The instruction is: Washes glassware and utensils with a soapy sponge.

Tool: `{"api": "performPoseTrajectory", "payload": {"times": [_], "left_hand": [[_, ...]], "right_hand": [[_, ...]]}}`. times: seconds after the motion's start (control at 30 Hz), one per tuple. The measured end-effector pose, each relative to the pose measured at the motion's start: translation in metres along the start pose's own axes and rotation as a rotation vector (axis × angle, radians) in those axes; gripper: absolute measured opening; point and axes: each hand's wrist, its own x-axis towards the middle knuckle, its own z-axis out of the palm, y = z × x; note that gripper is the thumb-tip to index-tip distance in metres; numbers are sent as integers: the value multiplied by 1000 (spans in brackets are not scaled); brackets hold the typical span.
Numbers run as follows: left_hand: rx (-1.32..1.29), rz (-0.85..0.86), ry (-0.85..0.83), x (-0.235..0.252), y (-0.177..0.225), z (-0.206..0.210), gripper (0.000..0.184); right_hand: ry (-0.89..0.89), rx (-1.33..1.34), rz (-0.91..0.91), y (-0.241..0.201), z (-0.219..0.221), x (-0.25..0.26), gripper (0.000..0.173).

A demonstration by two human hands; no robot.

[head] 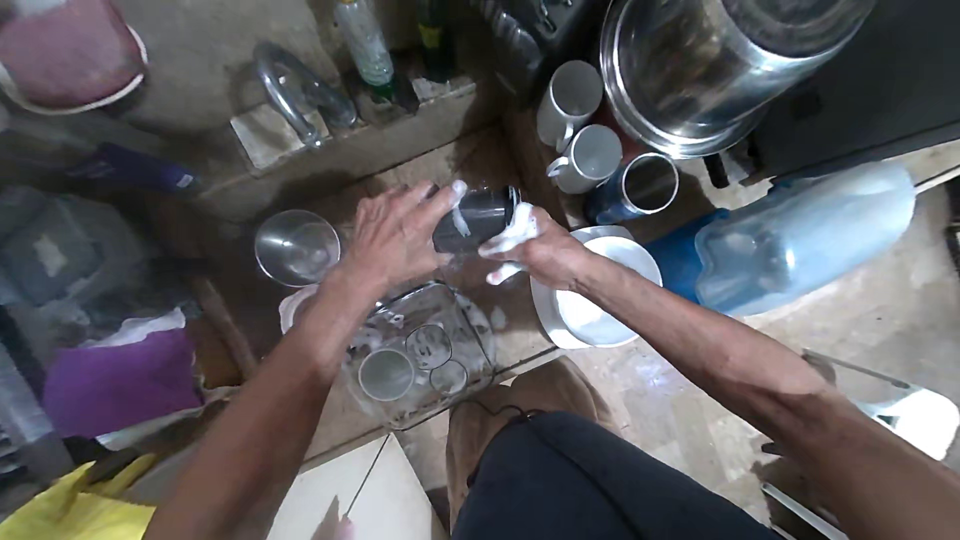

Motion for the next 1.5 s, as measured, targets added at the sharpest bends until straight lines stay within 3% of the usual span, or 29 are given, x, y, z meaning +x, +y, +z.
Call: {"api": "performPoseTrajectory", "payload": {"times": [0.07,0.13,0.2,0.27,0.3,0.37,0.4,0.47,0.57,0.7,0.77,0.87,0.97,1.1,1.2,1.27,1.33,1.4,1.43,1.5], "left_hand": [[-244,-48,-154,0,-2,-12,92],[-647,-206,-435,1,-5,-30,95],[-881,-305,-573,3,-10,-33,84],[-706,-238,-570,11,-12,-32,84],[-518,-183,-534,15,-10,-30,88],[-135,-86,-369,18,-7,-18,85],[-31,-31,-244,16,-4,-8,80],[25,52,-23,10,-2,13,78],[-48,75,-11,12,-1,14,79],[-457,-141,-456,35,-5,-18,100],[-668,-191,-569,40,-11,-18,94],[-545,-137,-503,39,-4,-5,99],[-277,-115,-417,34,1,6,100],[-221,-186,-419,22,-18,5,97],[-274,-194,-499,17,-20,-2,100],[-392,-141,-528,18,-14,-7,98],[-508,-121,-553,17,-12,-11,91],[-607,-140,-572,11,-9,-19,93],[-634,-131,-529,7,-7,-21,93],[-508,-83,-354,2,-4,-21,94]], "right_hand": [[-16,-235,-150,2,-9,-5,38],[-75,-596,-403,6,-18,-10,38],[-126,-839,-552,9,-21,-11,42],[-120,-837,-476,14,-20,-5,42],[-105,-696,-333,16,-16,-3,41],[-46,-151,0,14,-6,4,38],[6,80,124,11,-4,5,39],[78,240,220,5,-5,9,44],[123,137,105,5,-11,8,52],[80,-474,-223,10,-20,2,50],[-5,-619,-212,-1,-20,5,54],[-26,-488,8,-14,-22,6,66],[-3,-218,64,-6,-33,6,72],[172,-90,-111,-7,-62,-11,57],[388,-397,-471,-9,-67,-22,44],[259,-756,-654,-8,-63,-21,43],[-43,-1071,-803,-11,-54,-4,53],[-76,-1185,-996,-13,-47,12,41],[8,-1160,-1026,-14,-43,18,34],[199,-1064,-854,-6,-34,24,34]]}}
